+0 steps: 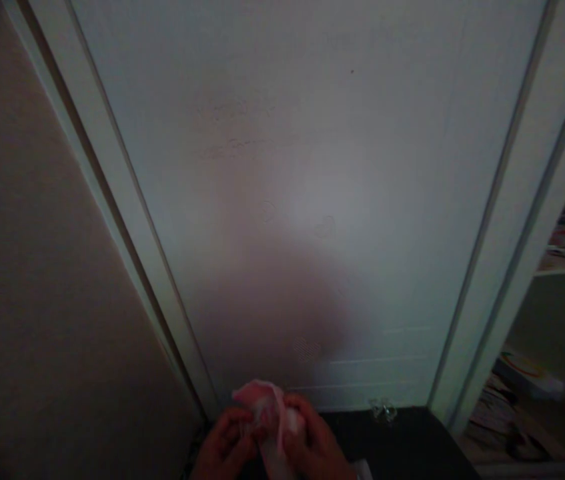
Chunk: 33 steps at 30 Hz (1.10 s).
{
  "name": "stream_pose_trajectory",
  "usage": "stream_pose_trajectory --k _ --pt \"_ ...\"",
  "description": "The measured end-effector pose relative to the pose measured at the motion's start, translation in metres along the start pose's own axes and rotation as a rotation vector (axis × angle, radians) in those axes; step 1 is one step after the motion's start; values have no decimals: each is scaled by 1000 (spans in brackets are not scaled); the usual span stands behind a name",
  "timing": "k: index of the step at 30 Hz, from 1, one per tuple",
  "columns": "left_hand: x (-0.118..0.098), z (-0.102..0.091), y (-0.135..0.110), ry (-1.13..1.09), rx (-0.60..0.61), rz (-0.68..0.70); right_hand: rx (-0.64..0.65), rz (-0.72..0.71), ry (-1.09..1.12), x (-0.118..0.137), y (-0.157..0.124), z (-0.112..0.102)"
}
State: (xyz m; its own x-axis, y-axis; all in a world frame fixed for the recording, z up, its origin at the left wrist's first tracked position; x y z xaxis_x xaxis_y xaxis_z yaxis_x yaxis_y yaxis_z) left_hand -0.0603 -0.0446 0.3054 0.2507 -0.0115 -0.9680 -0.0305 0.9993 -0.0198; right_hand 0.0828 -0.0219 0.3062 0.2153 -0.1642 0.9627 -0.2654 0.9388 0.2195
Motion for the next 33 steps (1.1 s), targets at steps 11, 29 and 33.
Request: stream_pose_trajectory --k 11,29,33 --pt "-160 63 -7 71 70 450 -101 -495 -282 173 21 -1" --pt "-157 79 -66 396 100 657 -39 -519 -224 178 -32 0" --pt "-153 81 -68 407 83 657 -36 -534 -213 178 -39 -2"
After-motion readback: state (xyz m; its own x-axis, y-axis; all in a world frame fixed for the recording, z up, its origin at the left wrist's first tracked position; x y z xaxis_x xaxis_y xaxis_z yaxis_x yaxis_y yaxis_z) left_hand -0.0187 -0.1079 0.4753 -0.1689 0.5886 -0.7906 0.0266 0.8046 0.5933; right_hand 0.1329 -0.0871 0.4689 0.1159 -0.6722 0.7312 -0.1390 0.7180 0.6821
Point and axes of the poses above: each hand's wrist, its own y-axis towards the middle knuckle, its own z-axis out of the palm, x = y × z, the point moved 9 cm from there along y, towards the middle knuckle, and after that the axes turned 2 degrees about -z, right-handed, at the moved point
